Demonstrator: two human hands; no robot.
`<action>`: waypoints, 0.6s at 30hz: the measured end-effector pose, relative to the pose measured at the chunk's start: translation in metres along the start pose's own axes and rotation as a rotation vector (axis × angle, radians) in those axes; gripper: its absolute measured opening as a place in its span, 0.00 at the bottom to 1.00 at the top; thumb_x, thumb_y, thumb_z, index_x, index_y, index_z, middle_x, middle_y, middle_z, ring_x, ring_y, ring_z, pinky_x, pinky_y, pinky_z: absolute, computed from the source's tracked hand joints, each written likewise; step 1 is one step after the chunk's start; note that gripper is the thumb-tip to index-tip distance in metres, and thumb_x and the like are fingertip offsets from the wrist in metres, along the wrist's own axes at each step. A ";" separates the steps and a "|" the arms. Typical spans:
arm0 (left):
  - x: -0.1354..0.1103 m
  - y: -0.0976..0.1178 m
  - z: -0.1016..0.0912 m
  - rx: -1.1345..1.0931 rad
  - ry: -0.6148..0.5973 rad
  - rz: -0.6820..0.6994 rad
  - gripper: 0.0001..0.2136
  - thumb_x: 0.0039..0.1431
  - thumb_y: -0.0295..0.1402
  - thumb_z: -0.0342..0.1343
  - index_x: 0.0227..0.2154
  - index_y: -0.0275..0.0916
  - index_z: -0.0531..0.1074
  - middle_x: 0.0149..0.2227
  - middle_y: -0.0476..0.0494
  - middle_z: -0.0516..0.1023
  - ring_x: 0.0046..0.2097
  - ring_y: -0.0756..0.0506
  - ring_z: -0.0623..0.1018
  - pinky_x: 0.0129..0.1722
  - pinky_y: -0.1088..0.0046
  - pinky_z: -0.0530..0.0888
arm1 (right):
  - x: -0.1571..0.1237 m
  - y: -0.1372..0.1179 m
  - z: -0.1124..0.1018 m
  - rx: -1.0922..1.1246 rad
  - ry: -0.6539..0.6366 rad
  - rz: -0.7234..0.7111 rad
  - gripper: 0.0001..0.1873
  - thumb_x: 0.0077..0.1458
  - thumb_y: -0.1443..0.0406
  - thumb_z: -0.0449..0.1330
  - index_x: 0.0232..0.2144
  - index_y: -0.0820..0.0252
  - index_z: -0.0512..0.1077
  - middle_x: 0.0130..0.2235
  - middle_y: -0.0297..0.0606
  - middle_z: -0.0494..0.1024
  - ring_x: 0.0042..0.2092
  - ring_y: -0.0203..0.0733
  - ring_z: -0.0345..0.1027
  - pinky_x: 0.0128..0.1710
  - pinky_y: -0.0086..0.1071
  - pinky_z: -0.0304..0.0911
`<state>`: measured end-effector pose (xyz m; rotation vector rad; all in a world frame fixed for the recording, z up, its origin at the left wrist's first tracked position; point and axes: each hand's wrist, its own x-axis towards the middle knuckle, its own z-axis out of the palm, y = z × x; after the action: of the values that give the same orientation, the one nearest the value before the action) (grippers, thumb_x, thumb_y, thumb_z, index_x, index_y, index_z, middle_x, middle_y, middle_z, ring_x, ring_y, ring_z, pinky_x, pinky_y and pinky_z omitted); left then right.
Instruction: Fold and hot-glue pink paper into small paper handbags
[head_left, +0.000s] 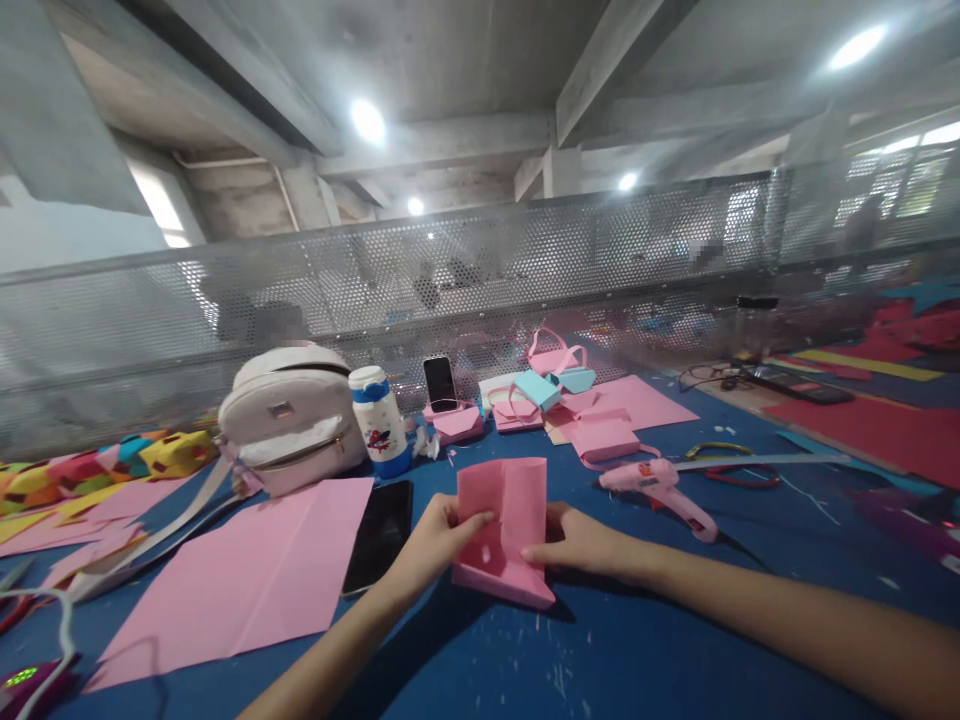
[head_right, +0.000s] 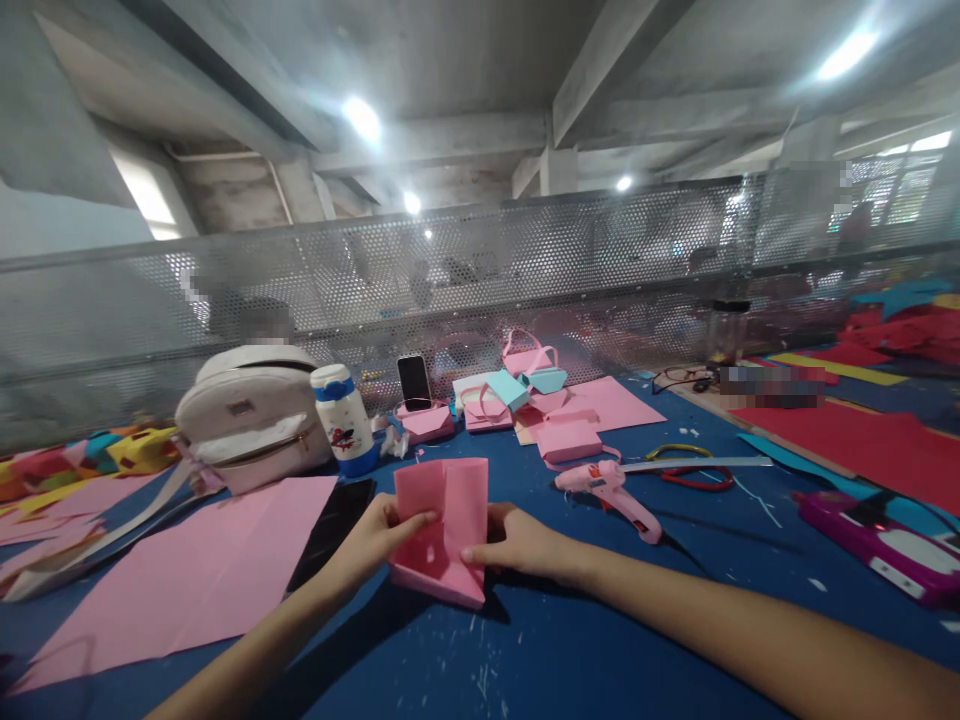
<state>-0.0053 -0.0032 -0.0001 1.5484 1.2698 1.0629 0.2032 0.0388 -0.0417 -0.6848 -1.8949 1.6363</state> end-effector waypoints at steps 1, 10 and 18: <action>0.000 0.001 0.000 0.008 -0.005 0.000 0.19 0.44 0.47 0.64 0.16 0.33 0.74 0.16 0.47 0.70 0.19 0.52 0.64 0.20 0.78 0.57 | 0.000 0.000 0.001 -0.003 0.000 -0.005 0.26 0.44 0.51 0.69 0.41 0.62 0.78 0.39 0.41 0.82 0.36 0.46 0.75 0.32 0.33 0.66; 0.000 0.008 -0.001 0.081 0.009 -0.006 0.16 0.44 0.41 0.65 0.13 0.34 0.71 0.16 0.49 0.70 0.19 0.52 0.65 0.19 0.77 0.58 | -0.001 -0.006 0.011 -0.020 0.050 -0.073 0.22 0.49 0.54 0.64 0.42 0.64 0.77 0.42 0.44 0.82 0.42 0.51 0.75 0.39 0.36 0.69; -0.001 0.005 -0.001 0.140 0.022 -0.022 0.15 0.41 0.41 0.68 0.23 0.33 0.75 0.21 0.47 0.76 0.24 0.48 0.73 0.22 0.77 0.67 | -0.003 -0.009 0.014 -0.215 0.142 -0.033 0.14 0.46 0.65 0.64 0.37 0.66 0.78 0.36 0.42 0.82 0.35 0.45 0.74 0.30 0.29 0.65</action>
<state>-0.0051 -0.0046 0.0054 1.6265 1.3986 0.9979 0.1951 0.0255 -0.0349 -0.8287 -1.9838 1.3387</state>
